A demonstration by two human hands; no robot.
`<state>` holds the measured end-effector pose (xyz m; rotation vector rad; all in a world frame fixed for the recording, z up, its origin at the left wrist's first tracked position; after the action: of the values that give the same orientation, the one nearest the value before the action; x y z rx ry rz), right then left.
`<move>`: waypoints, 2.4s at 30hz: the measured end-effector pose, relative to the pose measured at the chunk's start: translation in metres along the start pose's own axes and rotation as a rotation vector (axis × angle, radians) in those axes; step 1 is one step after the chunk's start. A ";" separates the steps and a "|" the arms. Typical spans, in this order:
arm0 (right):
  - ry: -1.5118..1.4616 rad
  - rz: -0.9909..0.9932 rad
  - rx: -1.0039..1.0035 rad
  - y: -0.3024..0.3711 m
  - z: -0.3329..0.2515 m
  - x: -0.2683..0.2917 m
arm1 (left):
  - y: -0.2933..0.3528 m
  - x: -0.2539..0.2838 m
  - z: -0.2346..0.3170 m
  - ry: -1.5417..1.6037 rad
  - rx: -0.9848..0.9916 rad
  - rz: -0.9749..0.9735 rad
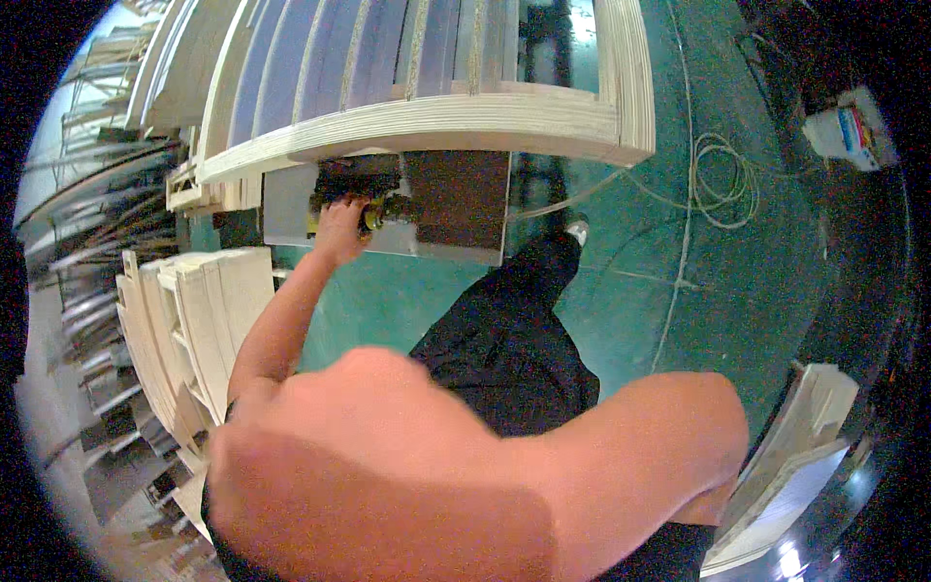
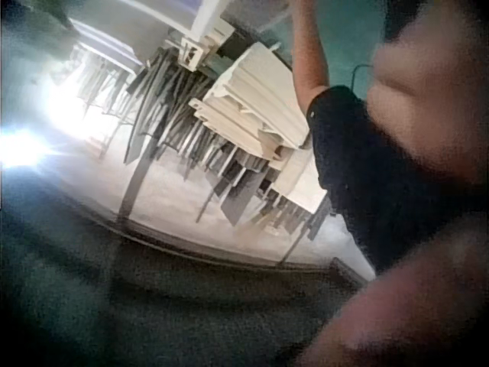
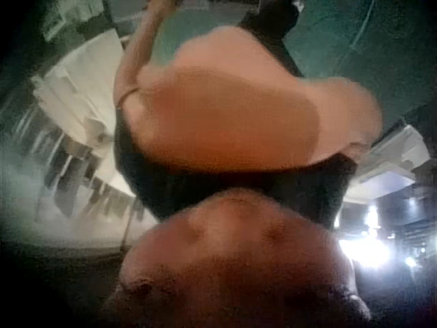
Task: The person assembles a large wooden frame structure by placing long wooden slats into a jig and securing them with a pneumatic nail gun. They repeatedly position the slats and drive nails into the joints to fasten the components together.
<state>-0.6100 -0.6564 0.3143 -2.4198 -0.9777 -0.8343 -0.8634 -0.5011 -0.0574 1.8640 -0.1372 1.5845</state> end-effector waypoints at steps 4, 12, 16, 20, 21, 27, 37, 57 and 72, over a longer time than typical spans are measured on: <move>0.036 0.048 -0.006 0.021 0.015 0.047 | -0.001 0.015 0.008 0.063 0.005 -0.067; -0.094 -0.187 -0.012 0.156 0.106 0.094 | 0.032 0.060 0.123 0.286 0.008 -0.299; -0.075 -0.180 -0.320 0.236 0.235 0.049 | 0.030 0.119 0.265 0.432 0.057 -0.479; 0.001 -0.128 -0.287 0.281 0.295 0.041 | -0.019 0.123 0.407 0.618 -0.127 -0.359; 0.029 -0.189 -0.285 0.295 0.307 0.035 | -0.033 0.125 0.441 0.653 -0.151 -0.323; 0.220 -0.497 -0.508 0.384 0.396 0.083 | -0.147 0.165 0.590 0.693 -0.295 -0.272; 0.398 -0.321 -0.924 0.480 0.563 0.240 | -0.390 0.248 0.720 0.199 -0.545 -0.286; -0.583 1.330 -0.394 0.438 0.699 0.760 | -0.695 0.544 0.469 1.010 -0.563 0.441; -0.630 -0.214 -0.818 0.056 1.044 0.868 | -0.717 0.522 0.166 0.595 0.834 0.722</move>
<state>0.3253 0.3064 0.1013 -3.4625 -1.3138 -0.6087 -0.2422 0.1314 0.1094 1.8917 0.1702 2.9826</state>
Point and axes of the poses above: each hand's wrist, its own y-axis away from the middle knuckle, its own x-axis out of the back of the hand, z = x × y, the point moved 7 cm from there along -y, towards the middle knuckle, and after that the axes turned 7 degrees about -z, right-handed, at the moved point
